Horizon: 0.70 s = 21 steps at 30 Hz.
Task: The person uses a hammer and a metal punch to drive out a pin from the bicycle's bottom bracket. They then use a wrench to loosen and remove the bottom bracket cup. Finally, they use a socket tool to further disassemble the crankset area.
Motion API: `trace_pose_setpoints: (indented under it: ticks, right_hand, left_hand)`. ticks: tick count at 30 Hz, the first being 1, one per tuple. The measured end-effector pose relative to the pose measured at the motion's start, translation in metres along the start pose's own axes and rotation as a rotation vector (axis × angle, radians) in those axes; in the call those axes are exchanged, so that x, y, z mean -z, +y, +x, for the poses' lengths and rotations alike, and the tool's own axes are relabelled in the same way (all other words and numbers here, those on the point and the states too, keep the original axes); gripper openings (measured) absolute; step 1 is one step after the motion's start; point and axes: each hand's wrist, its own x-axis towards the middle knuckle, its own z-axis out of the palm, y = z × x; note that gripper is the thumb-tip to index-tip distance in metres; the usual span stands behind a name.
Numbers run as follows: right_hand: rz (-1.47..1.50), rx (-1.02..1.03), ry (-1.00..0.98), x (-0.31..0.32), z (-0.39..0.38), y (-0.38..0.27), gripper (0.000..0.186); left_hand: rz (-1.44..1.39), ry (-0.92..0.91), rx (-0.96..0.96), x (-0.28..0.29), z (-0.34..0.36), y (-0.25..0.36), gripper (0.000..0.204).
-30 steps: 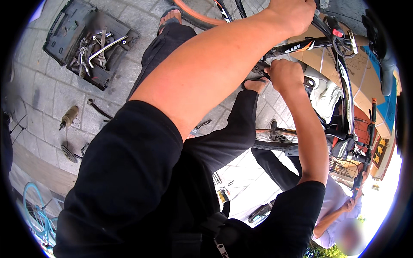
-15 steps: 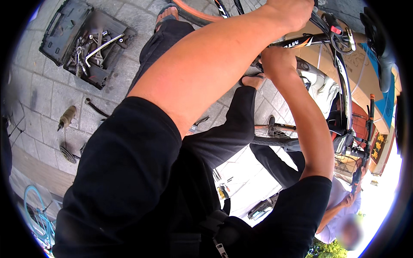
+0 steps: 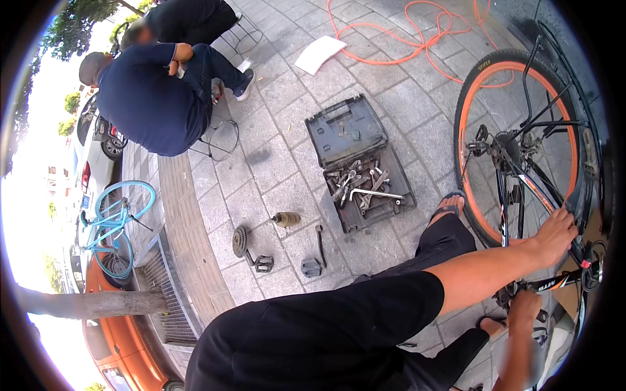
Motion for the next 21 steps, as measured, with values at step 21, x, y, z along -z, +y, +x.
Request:
trace_pose_setpoints:
  ticks: [21]
  right_hand:
    - [0.757,-0.368,0.582,-0.244,-0.058,-0.08,0.042]
  left_hand:
    - [-0.073,-0.097,0.009,0.055,-0.002,0.01,0.028]
